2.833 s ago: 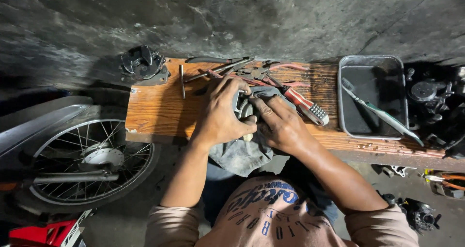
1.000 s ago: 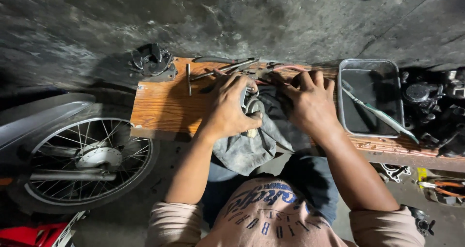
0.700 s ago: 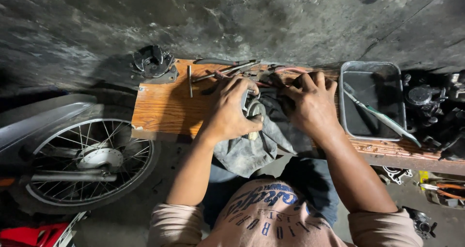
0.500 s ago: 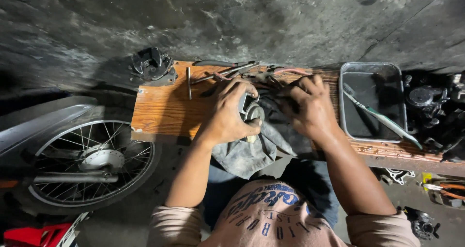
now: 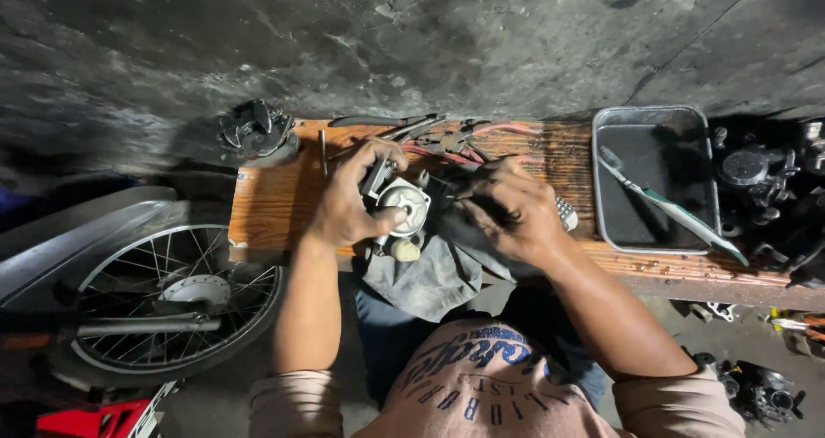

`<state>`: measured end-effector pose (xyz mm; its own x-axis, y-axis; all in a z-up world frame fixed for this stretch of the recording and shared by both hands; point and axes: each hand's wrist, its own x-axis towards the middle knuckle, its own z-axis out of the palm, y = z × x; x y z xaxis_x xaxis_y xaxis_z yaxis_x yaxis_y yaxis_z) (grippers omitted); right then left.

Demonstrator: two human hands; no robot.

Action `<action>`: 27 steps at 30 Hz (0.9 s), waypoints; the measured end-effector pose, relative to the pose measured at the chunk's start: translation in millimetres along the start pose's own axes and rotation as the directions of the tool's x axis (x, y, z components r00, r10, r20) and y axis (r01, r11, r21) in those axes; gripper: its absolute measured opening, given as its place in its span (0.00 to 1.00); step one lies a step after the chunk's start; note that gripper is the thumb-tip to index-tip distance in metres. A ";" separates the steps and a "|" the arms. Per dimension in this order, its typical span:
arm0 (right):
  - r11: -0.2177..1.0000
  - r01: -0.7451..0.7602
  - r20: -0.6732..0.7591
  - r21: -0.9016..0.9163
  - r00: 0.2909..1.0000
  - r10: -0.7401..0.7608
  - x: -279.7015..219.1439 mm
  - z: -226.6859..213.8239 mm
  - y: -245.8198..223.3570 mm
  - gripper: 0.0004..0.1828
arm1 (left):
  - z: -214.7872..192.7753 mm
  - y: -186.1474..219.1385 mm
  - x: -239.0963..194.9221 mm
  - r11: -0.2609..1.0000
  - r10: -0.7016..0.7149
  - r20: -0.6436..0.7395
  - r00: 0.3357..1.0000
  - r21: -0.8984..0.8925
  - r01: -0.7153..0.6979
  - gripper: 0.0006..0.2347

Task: The person holds a small mechanical component on a rag and uses a screwdriver to tighten a screw on it. They then switch to a ratchet wrench to tighten a bolt on the same component while it rests on the rag.

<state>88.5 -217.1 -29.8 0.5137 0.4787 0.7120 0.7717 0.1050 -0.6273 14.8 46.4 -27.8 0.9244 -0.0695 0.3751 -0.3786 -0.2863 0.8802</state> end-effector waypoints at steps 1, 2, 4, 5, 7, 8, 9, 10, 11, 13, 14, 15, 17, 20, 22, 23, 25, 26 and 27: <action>1.000 -0.002 -0.001 0.002 1.000 0.002 2.2 2.4 -2.1 0.05 | -0.2 1.5 2.4 1.000 -0.002 0.001 1.000 0.001 0.002 0.24; 1.000 0.008 -0.012 0.020 1.000 -0.008 3.9 4.0 -4.3 0.04 | 0.5 2.7 4.9 1.000 -0.015 0.013 1.000 -0.027 0.015 0.25; 0.999 0.015 -0.024 0.036 1.000 -0.014 5.9 6.7 -5.6 0.03 | 1.5 4.6 10.0 0.998 -0.027 0.028 0.999 -0.056 0.029 0.25; 0.999 0.029 -0.035 0.043 0.999 -0.027 6.1 7.8 -4.9 0.04 | 1.8 5.5 12.4 0.997 -0.040 0.040 0.998 -0.061 0.042 0.25; 0.998 0.042 -0.047 0.049 0.998 -0.039 6.7 10.1 -4.1 0.05 | 3.6 4.0 15.3 0.996 -0.052 0.052 0.997 -0.067 0.056 0.25; 0.996 0.080 -0.044 0.047 0.996 -0.078 7.6 10.7 -3.4 0.05 | 5.1 1.5 16.8 0.995 -0.071 0.065 0.995 -0.065 0.075 0.25; 0.992 0.119 -0.041 0.044 0.992 -0.117 8.6 11.4 -2.9 0.05 | 6.6 -1.0 18.1 0.994 -0.089 0.078 0.993 -0.064 0.094 0.25; 0.992 0.118 -0.041 0.044 0.992 -0.116 7.4 11.1 1.0 0.05 | 7.7 -0.1 19.3 0.993 -0.089 0.079 0.993 -0.064 0.094 0.25; 0.991 0.126 -0.026 0.051 0.992 -0.124 6.1 10.9 4.7 0.06 | 8.7 0.9 20.4 0.992 -0.100 0.090 0.991 -0.063 0.106 0.25; 0.989 0.135 -0.011 0.056 0.991 -0.135 4.1 11.4 11.8 0.07 | 10.0 0.5 22.9 0.991 -0.108 0.102 0.989 -0.063 0.115 0.25; 0.989 0.138 -0.014 0.061 0.990 -0.137 2.5 13.0 14.5 0.08 | 10.1 -0.4 22.4 0.991 -0.112 0.105 0.988 -0.056 0.119 0.24; 0.988 0.140 -0.016 0.067 0.990 -0.140 0.9 14.8 16.9 0.09 | 10.2 -1.2 21.7 0.991 -0.116 0.108 0.987 -0.049 0.122 0.24; 0.988 0.140 -0.021 0.060 0.990 -0.139 1.2 16.0 14.1 0.08 | 10.1 1.4 21.5 0.991 -0.122 0.107 0.987 -0.041 0.127 0.24; 0.989 0.136 -0.022 0.056 0.991 -0.135 5.4 15.1 7.4 0.05 | 9.6 -1.7 20.9 0.991 -0.121 0.103 0.987 -0.043 0.126 0.24; 0.990 0.132 -0.018 0.056 0.991 -0.131 3.3 15.6 8.7 0.04 | 8.8 -3.8 20.5 0.991 -0.115 0.100 0.988 -0.054 0.121 0.25; 0.989 0.138 -0.011 0.049 0.990 -0.137 -0.3 16.6 13.2 0.05 | 8.3 -3.7 20.6 0.992 -0.110 0.101 0.989 -0.057 0.117 0.25; 0.989 0.143 -0.004 0.042 0.990 -0.143 -2.1 17.4 14.6 0.07 | 8.1 -4.6 20.3 0.992 -0.106 0.102 0.989 -0.061 0.113 0.25; 0.989 0.140 -0.005 0.055 0.990 -0.140 0.7 17.1 12.0 0.05 | 7.9 -5.4 20.3 0.991 -0.108 0.104 0.989 -0.067 0.115 0.25; 0.988 0.138 -0.007 0.067 0.990 -0.138 3.5 16.7 9.3 0.02 | 7.9 -6.1 20.4 0.990 -0.109 0.105 0.988 -0.073 0.117 0.26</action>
<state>91.3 -199.9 -38.5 0.4053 0.4536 0.7937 0.8081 0.2283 -0.5431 36.3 39.1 -27.9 0.9599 -0.1381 0.2440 -0.2701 -0.2222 0.9369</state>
